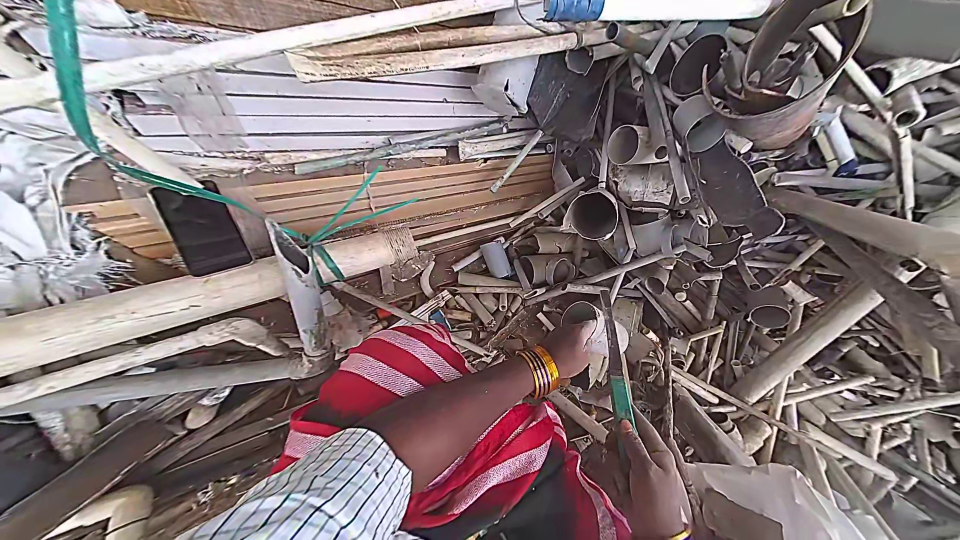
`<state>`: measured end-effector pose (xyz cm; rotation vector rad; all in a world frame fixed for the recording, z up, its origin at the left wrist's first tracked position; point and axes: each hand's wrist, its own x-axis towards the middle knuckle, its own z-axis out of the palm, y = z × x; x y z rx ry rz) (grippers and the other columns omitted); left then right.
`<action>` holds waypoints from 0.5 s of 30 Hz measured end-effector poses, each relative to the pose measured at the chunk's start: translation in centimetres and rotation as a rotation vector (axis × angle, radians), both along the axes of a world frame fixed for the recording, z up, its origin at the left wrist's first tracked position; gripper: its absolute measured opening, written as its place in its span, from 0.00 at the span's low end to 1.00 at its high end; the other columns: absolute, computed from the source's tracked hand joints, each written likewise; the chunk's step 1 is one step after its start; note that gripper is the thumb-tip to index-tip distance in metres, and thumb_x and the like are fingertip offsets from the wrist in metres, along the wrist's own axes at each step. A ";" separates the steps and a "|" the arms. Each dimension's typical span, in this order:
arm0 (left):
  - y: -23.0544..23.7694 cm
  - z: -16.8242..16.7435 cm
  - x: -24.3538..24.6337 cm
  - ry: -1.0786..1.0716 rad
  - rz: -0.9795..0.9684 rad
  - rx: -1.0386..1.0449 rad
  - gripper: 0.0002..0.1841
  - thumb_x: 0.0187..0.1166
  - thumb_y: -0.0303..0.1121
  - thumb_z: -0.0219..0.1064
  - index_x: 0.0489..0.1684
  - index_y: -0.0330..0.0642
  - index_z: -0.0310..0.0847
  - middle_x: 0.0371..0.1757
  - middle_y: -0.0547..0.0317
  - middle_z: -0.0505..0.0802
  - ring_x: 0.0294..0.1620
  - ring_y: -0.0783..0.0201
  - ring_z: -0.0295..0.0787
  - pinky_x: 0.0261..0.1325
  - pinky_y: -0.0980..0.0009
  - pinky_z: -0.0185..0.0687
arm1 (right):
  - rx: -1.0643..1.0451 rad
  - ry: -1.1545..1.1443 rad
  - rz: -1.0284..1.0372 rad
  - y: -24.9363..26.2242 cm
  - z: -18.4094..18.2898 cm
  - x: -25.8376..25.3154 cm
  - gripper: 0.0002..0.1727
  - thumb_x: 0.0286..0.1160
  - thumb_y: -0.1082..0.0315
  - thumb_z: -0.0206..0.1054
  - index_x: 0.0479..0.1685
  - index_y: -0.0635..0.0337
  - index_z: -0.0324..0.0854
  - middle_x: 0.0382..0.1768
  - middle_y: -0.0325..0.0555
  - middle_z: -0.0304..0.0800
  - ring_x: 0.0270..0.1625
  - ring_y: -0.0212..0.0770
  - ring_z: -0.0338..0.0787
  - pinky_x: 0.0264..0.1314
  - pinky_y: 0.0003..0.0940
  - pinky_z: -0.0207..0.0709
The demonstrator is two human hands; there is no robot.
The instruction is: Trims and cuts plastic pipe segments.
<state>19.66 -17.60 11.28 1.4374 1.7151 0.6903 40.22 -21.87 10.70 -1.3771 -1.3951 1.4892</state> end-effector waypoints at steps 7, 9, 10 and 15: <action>0.0 -0.5 0.5 0.061 -0.073 0.002 0.24 0.92 0.28 0.48 0.84 0.28 0.64 0.75 0.32 0.82 0.78 0.41 0.78 0.83 0.47 0.65 | -0.063 0.053 -0.031 -0.1 0.6 -0.4 0.20 0.91 0.72 0.48 0.76 0.71 0.70 0.19 0.38 0.79 0.08 0.24 0.65 0.08 0.19 0.60; 0.0 -0.9 0.4 0.061 -0.073 -0.011 0.24 0.92 0.29 0.48 0.84 0.29 0.64 0.75 0.32 0.81 0.78 0.41 0.78 0.83 0.46 0.65 | -0.082 0.060 -0.048 -0.2 0.4 -0.4 0.20 0.91 0.72 0.49 0.76 0.70 0.71 0.20 0.39 0.80 0.08 0.24 0.65 0.08 0.20 0.60; 0.0 -0.9 0.4 0.064 -0.077 -0.010 0.24 0.92 0.28 0.48 0.84 0.29 0.64 0.75 0.32 0.82 0.79 0.41 0.78 0.83 0.46 0.65 | -0.109 0.052 -0.084 0.2 0.2 -0.4 0.19 0.92 0.71 0.48 0.75 0.70 0.71 0.19 0.40 0.79 0.08 0.25 0.64 0.07 0.20 0.59; 0.2 -0.9 0.7 0.108 -0.113 -0.043 0.24 0.93 0.29 0.47 0.85 0.30 0.64 0.76 0.33 0.81 0.79 0.41 0.77 0.83 0.45 0.65 | -0.092 0.055 -0.027 -0.1 0.3 -0.4 0.21 0.91 0.72 0.49 0.78 0.69 0.70 0.21 0.41 0.81 0.08 0.25 0.64 0.07 0.20 0.59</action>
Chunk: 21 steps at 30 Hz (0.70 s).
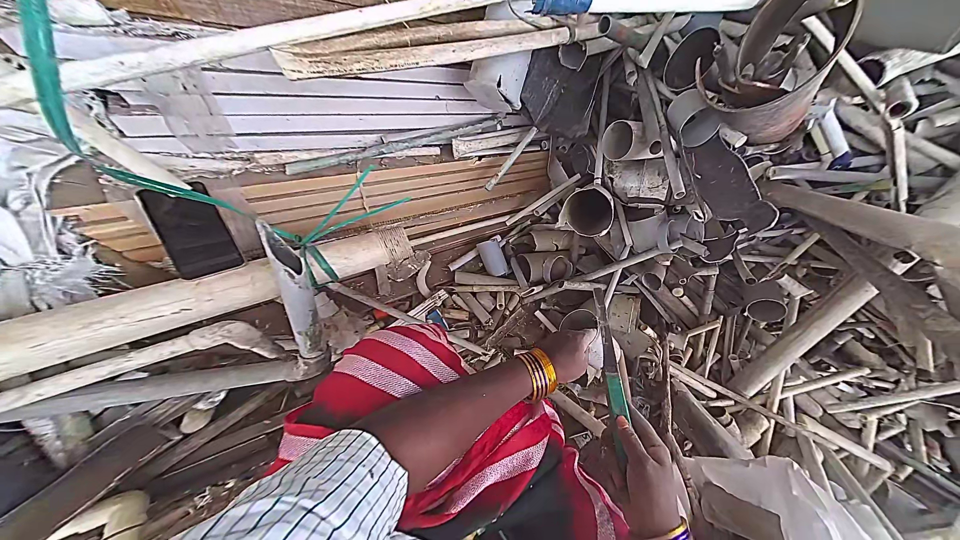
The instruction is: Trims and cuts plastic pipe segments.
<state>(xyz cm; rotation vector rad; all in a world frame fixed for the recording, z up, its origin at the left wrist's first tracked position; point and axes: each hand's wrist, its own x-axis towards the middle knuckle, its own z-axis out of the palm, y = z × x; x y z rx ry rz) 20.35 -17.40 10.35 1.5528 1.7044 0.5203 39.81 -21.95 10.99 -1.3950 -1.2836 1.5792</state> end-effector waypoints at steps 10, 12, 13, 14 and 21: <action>0.4 -0.3 0.4 0.063 -0.023 -0.143 0.21 0.89 0.28 0.53 0.76 0.27 0.71 0.72 0.31 0.83 0.76 0.38 0.79 0.78 0.41 0.70 | 0.181 -0.109 0.092 1.0 -0.3 1.0 0.23 0.88 0.71 0.52 0.78 0.71 0.70 0.26 0.41 0.84 0.09 0.24 0.67 0.09 0.21 0.63; 0.9 -1.3 0.1 -0.062 0.132 -0.187 0.22 0.88 0.28 0.54 0.78 0.28 0.70 0.74 0.31 0.82 0.77 0.40 0.78 0.80 0.44 0.69 | 0.538 -0.346 -0.024 2.2 -0.6 2.1 0.27 0.85 0.66 0.54 0.78 0.75 0.69 0.28 0.44 0.84 0.14 0.25 0.72 0.15 0.23 0.70; 1.1 -1.9 -0.3 -0.161 0.251 -0.205 0.22 0.87 0.28 0.55 0.78 0.27 0.71 0.74 0.31 0.82 0.77 0.40 0.79 0.79 0.44 0.70 | 0.723 -0.446 -0.087 2.6 -0.4 2.5 0.31 0.83 0.64 0.53 0.79 0.79 0.66 0.33 0.51 0.86 0.19 0.29 0.75 0.22 0.27 0.73; 1.2 -2.3 -0.7 -0.270 0.376 -0.224 0.22 0.87 0.29 0.57 0.77 0.26 0.71 0.73 0.30 0.82 0.77 0.41 0.78 0.79 0.45 0.70 | 0.872 -0.521 -0.137 3.0 -0.2 2.8 0.33 0.82 0.63 0.52 0.81 0.82 0.62 0.40 0.61 0.88 0.24 0.34 0.79 0.29 0.32 0.77; 2.7 -3.6 -1.2 -0.907 1.012 -0.129 0.23 0.83 0.22 0.62 0.75 0.24 0.66 0.70 0.32 0.78 0.68 0.47 0.77 0.71 0.53 0.75 | 0.429 -0.958 0.409 2.6 -0.3 1.4 0.29 0.88 0.65 0.58 0.86 0.69 0.64 0.51 0.70 0.91 0.53 0.69 0.92 0.59 0.65 0.80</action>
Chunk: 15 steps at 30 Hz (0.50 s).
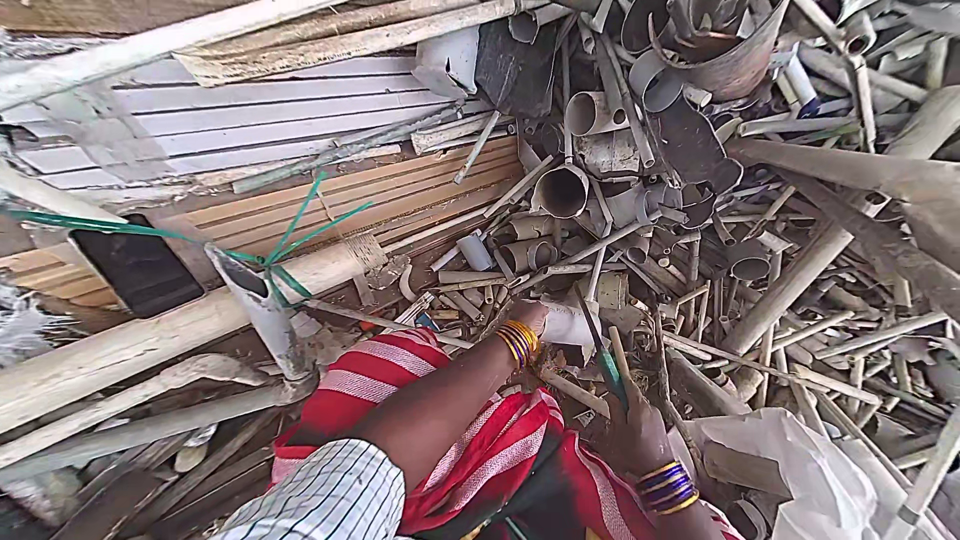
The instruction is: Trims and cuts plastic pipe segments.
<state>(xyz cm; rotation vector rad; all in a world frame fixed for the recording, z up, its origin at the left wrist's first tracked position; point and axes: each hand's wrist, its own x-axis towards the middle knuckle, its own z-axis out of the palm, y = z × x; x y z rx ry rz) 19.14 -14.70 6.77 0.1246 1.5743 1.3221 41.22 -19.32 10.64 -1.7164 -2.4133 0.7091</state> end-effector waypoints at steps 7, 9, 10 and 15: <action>-0.5 0.9 0.6 -0.008 0.112 0.054 0.22 0.83 0.19 0.60 0.75 0.23 0.65 0.70 0.32 0.79 0.65 0.49 0.81 0.66 0.58 0.79 | -0.274 -0.127 0.039 0.9 0.0 -0.3 0.30 0.92 0.61 0.52 0.88 0.66 0.57 0.59 0.68 0.88 0.62 0.65 0.89 0.67 0.62 0.78; -0.7 1.0 1.1 0.050 0.063 0.037 0.21 0.83 0.19 0.60 0.74 0.23 0.66 0.66 0.32 0.80 0.59 0.51 0.81 0.61 0.59 0.80 | -0.392 -0.050 -0.002 1.8 0.3 0.0 0.26 0.92 0.62 0.53 0.82 0.68 0.64 0.63 0.69 0.85 0.66 0.63 0.87 0.70 0.59 0.75; -0.8 1.1 1.4 0.084 0.026 0.037 0.21 0.83 0.20 0.59 0.73 0.24 0.66 0.64 0.33 0.82 0.57 0.52 0.83 0.58 0.60 0.81 | -0.381 0.040 -0.044 2.1 0.4 0.4 0.25 0.91 0.63 0.54 0.79 0.70 0.66 0.64 0.69 0.84 0.67 0.62 0.86 0.71 0.56 0.75; -1.2 1.1 2.7 0.082 -0.095 0.041 0.12 0.83 0.20 0.55 0.62 0.31 0.71 0.43 0.47 0.86 0.36 0.63 0.87 0.39 0.69 0.85 | -0.347 0.273 -0.316 3.8 0.1 1.6 0.25 0.86 0.67 0.59 0.77 0.72 0.66 0.64 0.68 0.82 0.66 0.57 0.86 0.70 0.51 0.76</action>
